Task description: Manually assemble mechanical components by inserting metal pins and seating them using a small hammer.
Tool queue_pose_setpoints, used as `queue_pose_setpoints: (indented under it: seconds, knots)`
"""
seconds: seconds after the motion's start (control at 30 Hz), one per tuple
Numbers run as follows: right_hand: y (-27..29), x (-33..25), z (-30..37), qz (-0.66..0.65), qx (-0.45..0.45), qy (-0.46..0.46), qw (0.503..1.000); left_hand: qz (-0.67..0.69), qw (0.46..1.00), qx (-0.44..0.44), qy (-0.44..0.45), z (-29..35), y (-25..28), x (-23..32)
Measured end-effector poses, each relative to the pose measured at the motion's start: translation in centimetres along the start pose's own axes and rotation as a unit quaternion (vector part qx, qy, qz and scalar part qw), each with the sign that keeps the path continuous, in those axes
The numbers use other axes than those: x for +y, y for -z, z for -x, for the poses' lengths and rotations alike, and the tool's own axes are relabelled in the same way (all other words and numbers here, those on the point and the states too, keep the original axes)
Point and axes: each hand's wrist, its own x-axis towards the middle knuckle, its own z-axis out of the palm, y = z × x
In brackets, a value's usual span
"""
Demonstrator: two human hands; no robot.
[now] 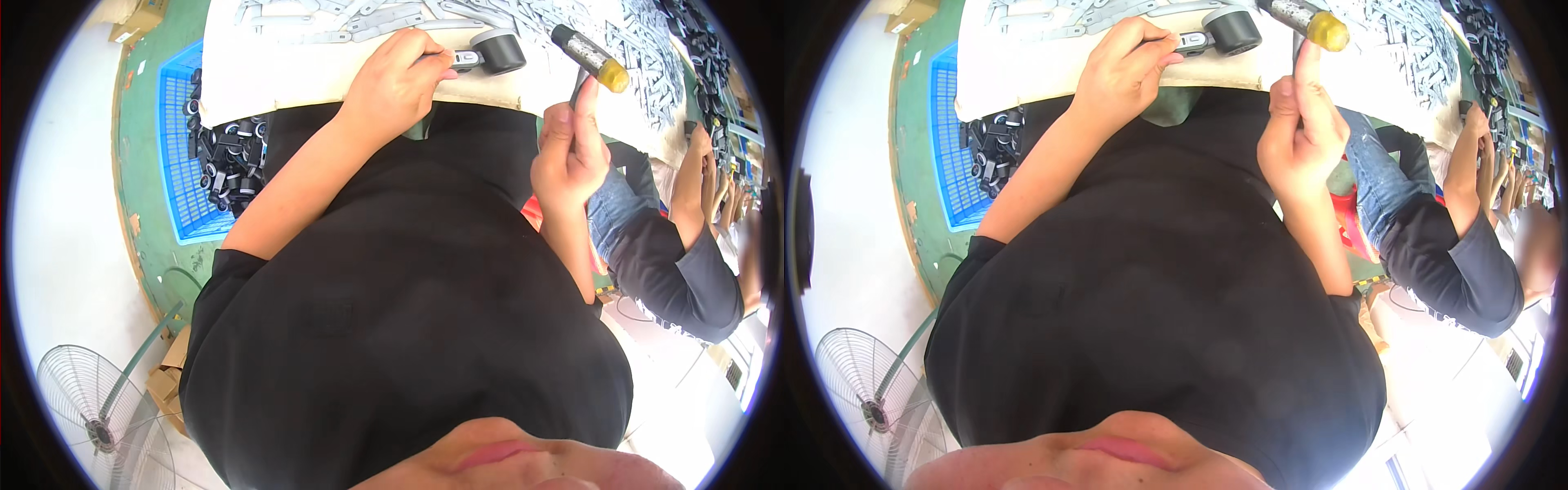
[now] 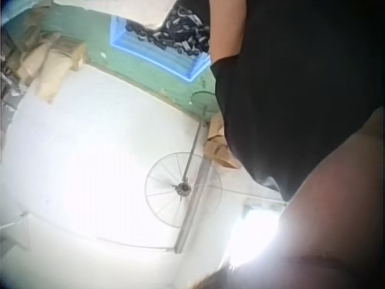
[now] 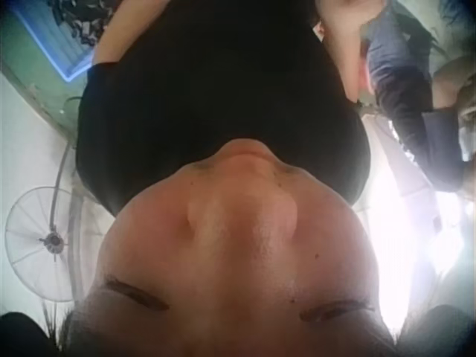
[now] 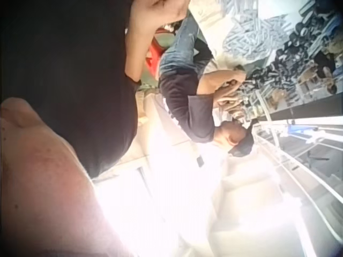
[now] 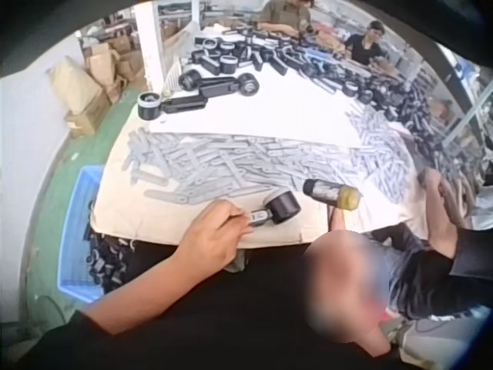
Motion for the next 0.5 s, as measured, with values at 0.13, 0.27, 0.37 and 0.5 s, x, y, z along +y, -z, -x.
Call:
queue_pose_setpoints:
  seconds: [0.13, 0.27, 0.37, 0.5]
  knots:
    - [-1.2, -0.1, 0.0, 0.145, -0.19, -0.025, 0.971, -0.009, 1.0, 0.003, 0.01, 0.1, -0.2, 0.3]
    - [-0.1, -1.5, -0.9, 0.009, -0.072, -0.115, 0.991, -0.018, 1.0, 0.006, 0.008, 0.1, -0.3, 0.2]
    - [-0.4, 0.6, 0.1, 0.081, -0.087, 0.037, 0.992, -0.01, 1.0, 0.007, 0.004, 0.0, -0.6, 0.4]
    - [-0.3, -1.9, -0.6, 0.103, -0.187, -0.091, 0.973, -0.02, 1.0, 0.01, 0.003, 0.3, -0.5, 0.4]
